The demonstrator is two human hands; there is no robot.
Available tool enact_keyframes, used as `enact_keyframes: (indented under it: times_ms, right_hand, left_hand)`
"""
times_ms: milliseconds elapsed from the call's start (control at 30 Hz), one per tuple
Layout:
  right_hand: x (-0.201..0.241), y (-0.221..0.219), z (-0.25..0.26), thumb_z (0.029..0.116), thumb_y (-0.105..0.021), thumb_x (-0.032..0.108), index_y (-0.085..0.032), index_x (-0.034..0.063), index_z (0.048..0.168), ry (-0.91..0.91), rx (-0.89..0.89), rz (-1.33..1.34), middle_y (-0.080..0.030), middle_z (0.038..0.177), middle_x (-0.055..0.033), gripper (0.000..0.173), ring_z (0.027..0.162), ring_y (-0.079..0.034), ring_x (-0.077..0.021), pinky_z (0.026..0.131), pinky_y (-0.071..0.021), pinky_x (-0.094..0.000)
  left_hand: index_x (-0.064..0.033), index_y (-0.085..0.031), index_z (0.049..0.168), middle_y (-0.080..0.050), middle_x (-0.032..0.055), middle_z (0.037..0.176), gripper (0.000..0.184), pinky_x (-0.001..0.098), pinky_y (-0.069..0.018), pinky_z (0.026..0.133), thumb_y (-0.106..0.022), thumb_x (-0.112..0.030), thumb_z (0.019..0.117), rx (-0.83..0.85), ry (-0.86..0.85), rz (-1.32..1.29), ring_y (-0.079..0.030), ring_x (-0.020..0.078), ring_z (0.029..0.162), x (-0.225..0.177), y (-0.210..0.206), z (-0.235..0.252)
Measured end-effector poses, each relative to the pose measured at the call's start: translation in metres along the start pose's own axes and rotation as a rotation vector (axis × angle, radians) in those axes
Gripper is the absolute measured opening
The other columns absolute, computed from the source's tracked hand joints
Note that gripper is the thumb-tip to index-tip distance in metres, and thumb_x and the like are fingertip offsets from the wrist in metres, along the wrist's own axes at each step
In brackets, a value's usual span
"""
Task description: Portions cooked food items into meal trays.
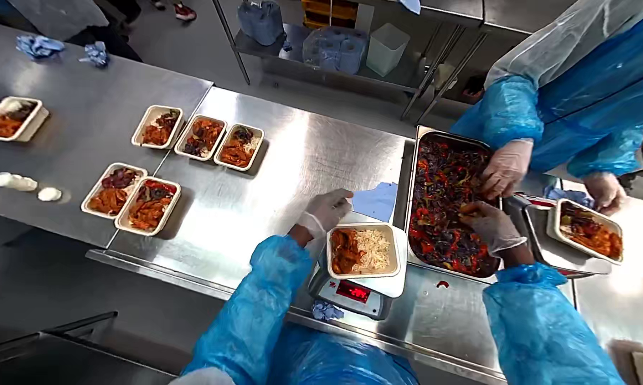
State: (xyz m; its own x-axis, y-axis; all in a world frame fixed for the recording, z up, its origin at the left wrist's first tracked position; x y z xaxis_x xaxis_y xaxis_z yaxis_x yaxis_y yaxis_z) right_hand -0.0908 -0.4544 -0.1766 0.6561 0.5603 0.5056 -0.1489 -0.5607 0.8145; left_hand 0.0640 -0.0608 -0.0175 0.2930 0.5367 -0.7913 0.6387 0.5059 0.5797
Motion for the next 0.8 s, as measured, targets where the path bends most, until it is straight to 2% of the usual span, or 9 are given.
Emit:
enact_keyframes:
  times_ms: [33,100,167,233,300,367,467,633,800]
  right_hand:
    - [-0.006,-0.008,0.007,0.093,-0.074,0.01,-0.069,0.0078,0.114,-0.038,0.023,-0.054,-0.07,0.106,-0.0223,0.021,0.098,-0.067,-0.0416,0.086,-0.0511,-0.0679]
    - [-0.018,-0.032,0.018,0.0917,-0.074,0.012,-0.07,0.009,0.114,-0.046,0.104,-0.237,-0.07,0.109,-0.0254,0.023,0.103,-0.066,-0.0479,0.087,-0.049,-0.0721]
    - [-0.017,-0.041,0.019,0.0922,-0.074,0.013,-0.073,0.0111,0.114,0.002,0.111,-0.307,-0.071,0.111,-0.026,0.022,0.105,-0.066,-0.0516,0.086,-0.0477,-0.0758]
    - [-0.014,-0.037,0.012,0.0936,-0.073,0.012,-0.073,0.0116,0.118,0.071,0.072,-0.219,-0.071,0.113,-0.0252,0.025,0.105,-0.066,-0.0515,0.085,-0.0468,-0.0772]
    - [-0.02,-0.032,0.005,0.0969,-0.069,0.011,-0.066,0.0123,0.134,0.092,0.084,-0.112,-0.068,0.124,-0.0241,0.037,0.111,-0.065,-0.0487,0.092,-0.047,-0.0744]
    - [-0.028,-0.028,0.008,0.0984,-0.068,0.011,-0.057,0.0142,0.144,0.096,0.085,-0.042,-0.065,0.131,-0.023,0.047,0.117,-0.064,-0.0447,0.097,-0.0483,-0.0693]
    - [-0.042,-0.013,0.005,0.0969,-0.068,0.01,-0.06,0.0148,0.139,0.08,0.054,0.012,-0.068,0.125,-0.022,0.043,0.108,-0.067,-0.0428,0.091,-0.0521,-0.0684]
    - [-0.056,0.002,0.001,0.0986,-0.065,0.007,-0.064,0.0058,0.128,0.072,0.073,0.155,-0.067,0.118,-0.0242,0.03,0.099,-0.068,-0.0364,0.087,-0.054,-0.0603]
    - [0.034,0.035,-0.087,0.0951,-0.065,-0.003,-0.058,-0.003,0.125,-0.087,0.097,0.324,-0.065,0.105,-0.0158,0.031,0.086,-0.062,-0.011,0.077,-0.0521,-0.0238]
  left_hand:
    - [0.0065,-0.067,0.12,-0.073,0.0216,0.104,0.028,0.0346,-0.0614,0.079,-0.054,-0.012,0.1037,-0.305,-0.385,-0.062,-0.074,0.0258,0.089,0.077,-0.023,0.023]
    - [-0.0071,-0.063,0.133,-0.071,0.0146,0.119,0.031,0.0473,-0.0582,0.093,-0.054,-0.02,0.1068,-0.212,0.026,-0.2,-0.071,0.0261,0.104,0.166,-0.047,0.021]
    - [-0.0101,-0.058,0.137,-0.069,0.0173,0.122,0.032,0.0547,-0.0551,0.093,-0.051,-0.022,0.1084,-0.2,0.307,-0.256,-0.068,0.0322,0.106,0.203,-0.06,-0.029]
    - [-0.0061,-0.06,0.135,-0.069,0.0192,0.122,0.033,0.0544,-0.0551,0.096,-0.055,-0.021,0.1067,-0.171,0.432,-0.251,-0.069,0.0324,0.108,0.241,-0.09,-0.062]
    - [-0.0049,-0.059,0.138,-0.069,0.0171,0.124,0.038,0.0488,-0.0546,0.101,-0.061,-0.022,0.1034,-0.045,0.49,-0.238,-0.069,0.0277,0.111,0.271,-0.135,-0.086]
    - [-0.0111,-0.052,0.147,-0.066,0.0145,0.131,0.059,0.0494,-0.054,0.103,-0.074,-0.027,0.0942,0.069,0.523,-0.212,-0.067,0.0263,0.117,0.283,-0.177,-0.107]
    - [-0.0159,-0.039,0.158,-0.052,0.0189,0.147,0.098,0.0544,-0.0502,0.106,-0.089,-0.038,0.0769,0.057,0.528,-0.058,-0.057,0.034,0.129,0.275,-0.203,-0.116]
    - [-0.0157,-0.035,0.161,-0.047,0.025,0.151,0.097,0.062,-0.0479,0.104,-0.087,-0.04,0.0825,-0.005,0.593,-0.045,-0.052,0.0444,0.132,0.228,-0.184,-0.123]
    - [-0.0155,-0.035,0.16,-0.048,0.0253,0.149,0.094,0.062,-0.049,0.102,-0.084,-0.043,0.0847,-0.012,0.618,0.021,-0.053,0.0444,0.13,0.219,-0.186,-0.118]
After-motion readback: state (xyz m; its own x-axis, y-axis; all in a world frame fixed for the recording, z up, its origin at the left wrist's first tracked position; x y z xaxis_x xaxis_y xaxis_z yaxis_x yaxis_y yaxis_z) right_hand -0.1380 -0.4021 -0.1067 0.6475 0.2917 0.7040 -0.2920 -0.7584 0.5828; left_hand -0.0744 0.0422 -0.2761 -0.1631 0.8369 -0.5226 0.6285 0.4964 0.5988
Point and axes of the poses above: each hand's wrist, its own z-axis towards the middle knuckle, its own y-axis out of the back of the hand, x = y × z, the point moved 9 cm from there along z, towards the middle knuckle
